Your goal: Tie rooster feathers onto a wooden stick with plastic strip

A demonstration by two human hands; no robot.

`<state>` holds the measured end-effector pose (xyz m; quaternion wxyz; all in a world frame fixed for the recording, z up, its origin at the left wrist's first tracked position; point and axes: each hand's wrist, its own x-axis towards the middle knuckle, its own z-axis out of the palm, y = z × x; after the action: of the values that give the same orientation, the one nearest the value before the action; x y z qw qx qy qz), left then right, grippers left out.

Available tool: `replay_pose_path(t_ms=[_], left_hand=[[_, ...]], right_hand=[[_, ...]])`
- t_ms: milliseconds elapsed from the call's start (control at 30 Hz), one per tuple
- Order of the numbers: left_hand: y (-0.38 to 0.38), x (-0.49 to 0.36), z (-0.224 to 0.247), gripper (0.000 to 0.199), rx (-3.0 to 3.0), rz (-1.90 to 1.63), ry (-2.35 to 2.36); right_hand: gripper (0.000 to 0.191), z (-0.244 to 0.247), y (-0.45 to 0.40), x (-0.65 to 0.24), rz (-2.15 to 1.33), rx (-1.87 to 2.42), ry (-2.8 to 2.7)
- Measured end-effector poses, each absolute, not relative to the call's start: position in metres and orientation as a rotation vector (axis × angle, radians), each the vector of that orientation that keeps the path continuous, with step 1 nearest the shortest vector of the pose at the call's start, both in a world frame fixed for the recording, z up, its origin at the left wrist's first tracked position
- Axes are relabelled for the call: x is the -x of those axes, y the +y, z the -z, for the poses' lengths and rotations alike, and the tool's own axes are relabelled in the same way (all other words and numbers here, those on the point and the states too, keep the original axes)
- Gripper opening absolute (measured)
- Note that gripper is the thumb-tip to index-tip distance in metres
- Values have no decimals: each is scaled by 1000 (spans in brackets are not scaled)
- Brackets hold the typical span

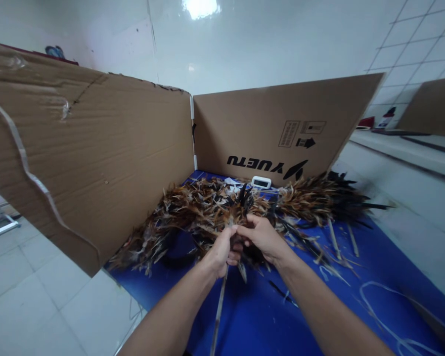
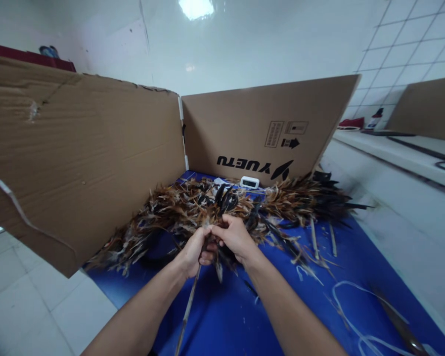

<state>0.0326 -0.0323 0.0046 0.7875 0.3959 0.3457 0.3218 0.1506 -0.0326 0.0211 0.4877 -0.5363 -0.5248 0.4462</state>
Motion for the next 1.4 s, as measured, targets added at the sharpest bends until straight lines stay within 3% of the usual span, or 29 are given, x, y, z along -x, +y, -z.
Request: replay_pose_path(t_ms=[433, 700, 1000, 1267, 1400], left_hand=[[-32, -33, 0, 36, -940, -788, 774], [-33, -33, -1, 36, -923, -815, 762], [-24, -22, -3, 25, -861, -809, 539], [-23, -20, -8, 25, -843, -790, 470], [-22, -20, -6, 24, -840, -758, 441]], right_hand=[[11, -20, -31, -159, -952, 1270, -1567], [10, -21, -32, -161, -907, 1250, -1536], [23, -33, -38, -162, -1108, 1118, -1258], [23, -26, -36, -162, -1284, 1296, -1176], [29, -17, -31, -160, -1403, 1151, -1066]])
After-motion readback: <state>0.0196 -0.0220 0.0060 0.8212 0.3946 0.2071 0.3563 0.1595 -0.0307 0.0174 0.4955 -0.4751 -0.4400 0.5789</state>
